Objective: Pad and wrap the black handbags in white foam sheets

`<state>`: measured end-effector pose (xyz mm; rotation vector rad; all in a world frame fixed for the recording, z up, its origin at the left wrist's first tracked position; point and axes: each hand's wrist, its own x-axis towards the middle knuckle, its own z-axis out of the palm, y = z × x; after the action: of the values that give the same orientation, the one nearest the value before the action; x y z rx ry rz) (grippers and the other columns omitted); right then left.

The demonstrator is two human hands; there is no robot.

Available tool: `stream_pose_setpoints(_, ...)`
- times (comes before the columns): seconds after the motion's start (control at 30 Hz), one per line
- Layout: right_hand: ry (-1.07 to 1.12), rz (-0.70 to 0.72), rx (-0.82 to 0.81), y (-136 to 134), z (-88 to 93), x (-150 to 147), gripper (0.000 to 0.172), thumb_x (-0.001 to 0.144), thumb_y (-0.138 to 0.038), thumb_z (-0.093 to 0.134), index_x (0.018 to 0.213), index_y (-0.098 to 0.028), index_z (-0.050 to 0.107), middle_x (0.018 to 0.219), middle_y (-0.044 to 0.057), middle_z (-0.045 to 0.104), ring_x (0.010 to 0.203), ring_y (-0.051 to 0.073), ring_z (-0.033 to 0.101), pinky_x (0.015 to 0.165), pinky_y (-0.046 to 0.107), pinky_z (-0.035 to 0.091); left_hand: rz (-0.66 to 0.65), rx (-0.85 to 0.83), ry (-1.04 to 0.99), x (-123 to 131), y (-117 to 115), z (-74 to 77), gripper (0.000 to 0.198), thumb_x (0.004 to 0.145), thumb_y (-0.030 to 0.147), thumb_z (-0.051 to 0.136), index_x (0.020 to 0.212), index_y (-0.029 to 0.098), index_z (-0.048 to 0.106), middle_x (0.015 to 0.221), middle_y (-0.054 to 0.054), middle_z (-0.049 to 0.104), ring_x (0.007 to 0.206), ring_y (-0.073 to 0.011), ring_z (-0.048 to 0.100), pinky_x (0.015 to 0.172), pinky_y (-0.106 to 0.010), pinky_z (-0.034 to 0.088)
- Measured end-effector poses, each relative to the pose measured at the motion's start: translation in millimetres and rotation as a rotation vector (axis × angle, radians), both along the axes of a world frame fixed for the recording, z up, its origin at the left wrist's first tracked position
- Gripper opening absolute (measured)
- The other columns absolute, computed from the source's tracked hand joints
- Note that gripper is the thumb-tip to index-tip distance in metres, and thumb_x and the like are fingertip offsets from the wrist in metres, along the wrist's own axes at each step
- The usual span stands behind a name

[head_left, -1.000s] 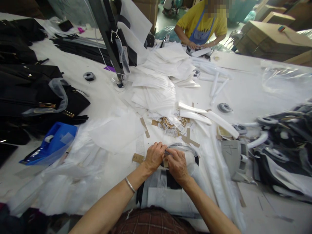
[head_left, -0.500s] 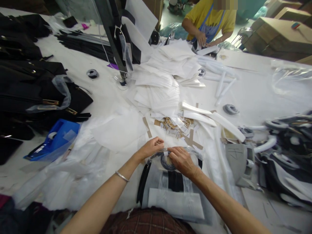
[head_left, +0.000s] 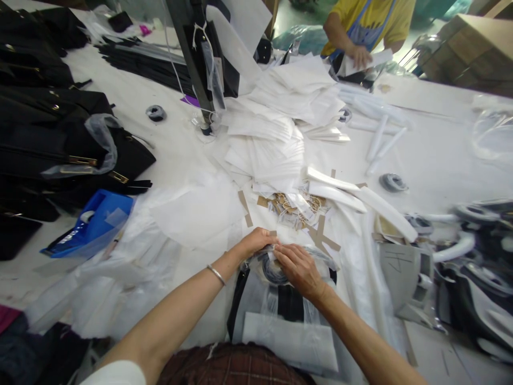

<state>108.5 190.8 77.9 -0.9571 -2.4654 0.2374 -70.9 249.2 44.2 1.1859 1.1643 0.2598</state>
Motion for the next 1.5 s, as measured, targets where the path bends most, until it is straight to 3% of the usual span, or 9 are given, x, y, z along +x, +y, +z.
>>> stream_pose_setpoints(0.23, 0.033, -0.035, -0.067, 3.2, -16.9, 0.3, 0.019, 0.093, -0.011, 0.050, 0.094, -0.021, 0.066, 0.100, 0.005, 0.072, 0.093, 0.019, 0.064, 0.084, 0.035, 0.052, -0.045, 0.259, 0.286, 8.4, -5.4, 5.4, 0.031, 0.087, 0.036, 0.052, 0.068, 0.017, 0.066, 0.067, -0.002, 0.064, 0.066, -0.0147, 0.051, 0.064, -0.026, 0.034)
stream_pose_setpoints(0.4, 0.057, -0.058, -0.171, 5.4, -18.6, 2.6, 0.020, 0.094, -0.010, 0.047, 0.093, -0.020, 0.065, 0.093, 0.004, 0.072, 0.087, 0.016, 0.063, 0.080, 0.029, 0.052, -0.147, 0.284, 0.378, 14.1, -2.7, 1.2, 0.030, 0.088, 0.034, 0.049, 0.074, 0.017, 0.070, 0.076, -0.003, 0.070, 0.071, -0.0155, 0.057, 0.065, -0.024, 0.037)
stream_pose_setpoints(0.63, 0.036, -0.076, -0.166, -7.7, -19.2, 5.9, 0.018, 0.094, -0.016, 0.049, 0.090, -0.021, 0.066, 0.096, 0.006, 0.070, 0.094, 0.018, 0.061, 0.084, 0.033, 0.049, -0.280, 0.242, 0.431, 36.5, 11.3, 1.7, 0.022, 0.079, 0.030, 0.057, 0.070, 0.017, 0.073, 0.065, -0.002, 0.067, 0.064, -0.0155, 0.057, 0.056, -0.023, 0.035)
stream_pose_setpoints(0.77, 0.058, -0.178, -0.158, -16.3, -19.5, 10.6, 0.016, 0.092, -0.016, 0.052, 0.091, -0.022, 0.067, 0.099, 0.005, 0.070, 0.100, 0.020, 0.060, 0.093, 0.038, 0.047, -0.276, 0.277, 0.456, 49.4, 5.7, 2.5, 0.026, 0.083, 0.033, 0.054, 0.076, 0.018, 0.073, 0.072, -0.005, 0.071, 0.066, -0.0166, 0.060, 0.059, -0.024, 0.037)
stream_pose_setpoints(0.93, 0.079, -0.283, -0.156, -19.5, -20.8, 20.1, 0.015, 0.092, -0.017, 0.053, 0.090, -0.022, 0.067, 0.099, 0.005, 0.071, 0.100, 0.021, 0.061, 0.095, 0.040, 0.046, -0.293, 0.338, 0.397, 44.0, 1.3, -0.1, 0.025, 0.085, 0.035, 0.056, 0.073, 0.021, 0.073, 0.076, -0.002, 0.072, 0.071, -0.0151, 0.062, 0.062, -0.023, 0.038)
stream_pose_setpoints(1.13, 0.039, -0.252, -0.221, -1.1, -17.2, 23.1, 0.019, 0.094, -0.019, 0.050, 0.087, -0.021, 0.068, 0.088, 0.006, 0.071, 0.089, 0.017, 0.062, 0.084, 0.031, 0.046, -0.203, 0.362, 0.455, 41.9, 5.0, 5.7, 0.017, 0.082, 0.032, 0.060, 0.074, 0.021, 0.072, 0.076, -0.002, 0.072, 0.075, -0.0169, 0.063, 0.063, -0.023, 0.038)
stream_pose_setpoints(1.27, -0.091, -0.213, -0.247, 10.0, -15.4, 22.5, 0.022, 0.095, -0.022, 0.049, 0.085, -0.021, 0.069, 0.078, 0.004, 0.068, 0.080, 0.016, 0.060, 0.079, 0.028, 0.043, -0.095, 0.364, 0.519, 46.6, -4.6, 4.7, 0.015, 0.084, 0.029, 0.058, 0.089, 0.023, 0.071, 0.086, -0.003, 0.073, 0.083, -0.0194, 0.065, 0.069, -0.026, 0.041)
stream_pose_setpoints(1.4, -0.163, -0.248, -0.358, 13.9, -18.2, 19.7, 0.020, 0.095, -0.028, 0.051, 0.091, -0.023, 0.070, 0.074, 0.003, 0.067, 0.074, 0.016, 0.059, 0.073, 0.027, 0.042, -0.066, 0.332, 0.493, 43.6, -11.1, -3.9, 0.014, 0.085, 0.029, 0.057, 0.090, 0.024, 0.069, 0.085, -0.001, 0.073, 0.079, -0.0171, 0.065, 0.066, -0.024, 0.041)
stream_pose_setpoints(1.5, -0.067, -0.379, -0.530, 15.7, -21.5, 15.7, 0.014, 0.091, -0.030, 0.057, 0.089, -0.025, 0.070, 0.078, 0.002, 0.068, 0.077, 0.016, 0.061, 0.074, 0.027, 0.042, -0.081, 0.315, 0.453, 38.7, -10.9, -7.5, 0.014, 0.086, 0.030, 0.056, 0.084, 0.023, 0.068, 0.083, 0.001, 0.072, 0.077, -0.0149, 0.065, 0.064, -0.022, 0.041)
